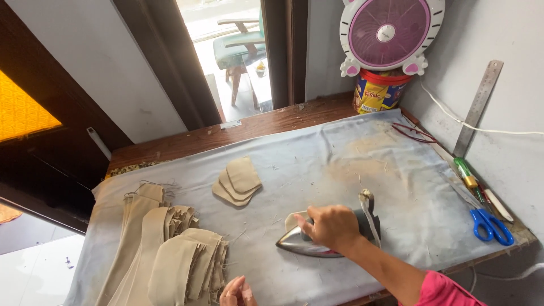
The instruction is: The person is ironing small fabric pieces on a workbench, stacking them after each piece is pressed.
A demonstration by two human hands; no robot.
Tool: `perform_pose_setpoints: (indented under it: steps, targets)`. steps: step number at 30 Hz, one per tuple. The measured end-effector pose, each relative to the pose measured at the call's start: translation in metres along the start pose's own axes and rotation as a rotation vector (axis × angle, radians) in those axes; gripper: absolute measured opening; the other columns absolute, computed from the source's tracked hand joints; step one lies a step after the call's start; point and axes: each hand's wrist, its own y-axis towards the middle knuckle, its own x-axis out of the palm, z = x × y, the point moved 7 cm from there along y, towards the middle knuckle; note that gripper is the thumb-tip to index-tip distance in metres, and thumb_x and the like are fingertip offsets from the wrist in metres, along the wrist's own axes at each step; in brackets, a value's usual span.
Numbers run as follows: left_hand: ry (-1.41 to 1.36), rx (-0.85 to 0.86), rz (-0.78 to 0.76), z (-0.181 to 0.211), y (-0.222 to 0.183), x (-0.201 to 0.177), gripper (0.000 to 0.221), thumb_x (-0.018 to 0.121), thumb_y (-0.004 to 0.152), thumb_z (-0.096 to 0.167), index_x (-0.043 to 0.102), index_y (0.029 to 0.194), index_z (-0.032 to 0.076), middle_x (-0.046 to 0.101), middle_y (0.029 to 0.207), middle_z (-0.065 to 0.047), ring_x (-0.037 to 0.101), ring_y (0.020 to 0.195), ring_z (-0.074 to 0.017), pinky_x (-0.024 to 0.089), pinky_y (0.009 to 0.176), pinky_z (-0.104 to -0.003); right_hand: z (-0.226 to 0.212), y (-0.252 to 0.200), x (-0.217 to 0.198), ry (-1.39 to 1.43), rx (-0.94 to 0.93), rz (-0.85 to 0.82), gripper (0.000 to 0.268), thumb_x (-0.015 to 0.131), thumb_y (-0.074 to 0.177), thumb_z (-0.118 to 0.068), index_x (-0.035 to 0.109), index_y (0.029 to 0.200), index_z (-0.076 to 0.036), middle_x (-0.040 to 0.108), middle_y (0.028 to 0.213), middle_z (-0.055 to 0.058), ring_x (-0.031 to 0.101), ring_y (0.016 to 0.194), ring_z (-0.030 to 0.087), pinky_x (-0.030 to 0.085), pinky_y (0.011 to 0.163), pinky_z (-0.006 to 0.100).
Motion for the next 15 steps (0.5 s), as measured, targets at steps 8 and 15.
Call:
perform_pose_setpoints:
  steps: [8, 15]
  targets:
    - [-0.032, -0.024, 0.052, 0.012, 0.001, -0.004, 0.012, 0.063, 0.082, 0.012, 0.068, 0.092, 0.015, 0.061, 0.099, -0.004, 0.056, 0.086, -0.0120, 0.050, 0.065, -0.021, 0.039, 0.024, 0.044, -0.079, 0.303, -0.111, 0.055, 0.045, 0.086, -0.060, 0.055, 0.052, -0.019, 0.053, 0.042, 0.004, 0.053, 0.038, 0.029, 0.037, 0.032, 0.039]
    - [0.008, -0.049, 0.006, -0.003, 0.000, 0.004, 0.011, 0.062, 0.082, 0.014, 0.069, 0.091, 0.012, 0.061, 0.101, -0.003, 0.054, 0.063, -0.0069, 0.047, 0.056, -0.017, -0.020, 0.009, 0.009, 0.049, -0.010, -0.052, 0.055, 0.048, 0.087, -0.057, 0.048, 0.048, -0.018, 0.040, 0.035, -0.004, 0.040, 0.029, 0.016, 0.031, 0.030, 0.031]
